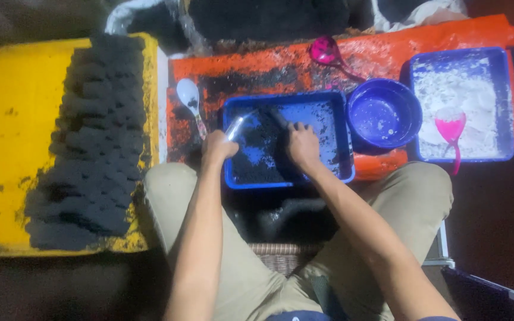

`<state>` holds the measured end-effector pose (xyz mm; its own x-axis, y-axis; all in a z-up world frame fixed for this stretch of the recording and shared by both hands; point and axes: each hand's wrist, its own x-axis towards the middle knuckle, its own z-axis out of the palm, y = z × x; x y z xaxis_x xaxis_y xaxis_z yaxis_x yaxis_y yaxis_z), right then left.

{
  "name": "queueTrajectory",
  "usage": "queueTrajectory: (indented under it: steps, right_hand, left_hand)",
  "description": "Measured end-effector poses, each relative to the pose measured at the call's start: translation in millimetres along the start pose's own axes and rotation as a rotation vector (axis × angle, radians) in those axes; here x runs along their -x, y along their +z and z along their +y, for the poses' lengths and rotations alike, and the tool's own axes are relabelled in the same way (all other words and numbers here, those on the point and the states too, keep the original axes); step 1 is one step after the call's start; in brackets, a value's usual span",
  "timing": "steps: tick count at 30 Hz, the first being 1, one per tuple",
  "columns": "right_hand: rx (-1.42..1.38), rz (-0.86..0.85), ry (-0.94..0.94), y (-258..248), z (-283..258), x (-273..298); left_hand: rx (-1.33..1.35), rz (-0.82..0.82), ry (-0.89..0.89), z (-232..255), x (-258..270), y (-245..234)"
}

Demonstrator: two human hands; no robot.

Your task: Manually molding charcoal powder into cylindrical briquettes using a hand-held mold and a spoon.

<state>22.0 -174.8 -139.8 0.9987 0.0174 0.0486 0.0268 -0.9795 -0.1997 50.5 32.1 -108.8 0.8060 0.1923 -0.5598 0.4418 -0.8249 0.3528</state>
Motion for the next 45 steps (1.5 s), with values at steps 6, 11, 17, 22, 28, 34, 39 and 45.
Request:
queueTrajectory:
  steps: [6,11,17,22,28,34,39,45]
  right_hand:
    - [0.125,-0.172,-0.305,-25,-6,-10]
    - [0.176,0.058,-0.212,-13,11,-26]
    - [-0.005,-0.065,-0.265,7,-24,-29]
    - [0.013,-0.244,-0.417,14,-15,-23]
    - [0.089,-0.137,-0.194,-25,54,-36]
    - [0.133,-0.071,-0.025,-43,51,-19]
    - [-0.203,0.106,0.004,-67,1,7]
    - [-0.902,0.071,-0.094,-85,-29,24]
  left_hand:
    - [-0.052,-0.025,0.008,9,6,-7]
    - [0.015,0.048,0.005,4,-12,0]
    - [0.02,0.077,-0.009,14,6,-12]
    - [0.056,0.098,0.001,21,10,-19]
    - [0.06,0.21,0.03,21,7,-14]
    - [0.028,0.349,0.222,48,45,-29]
    - [0.208,0.312,0.436,51,54,-8]
    - [0.038,-0.012,0.626,62,84,6]
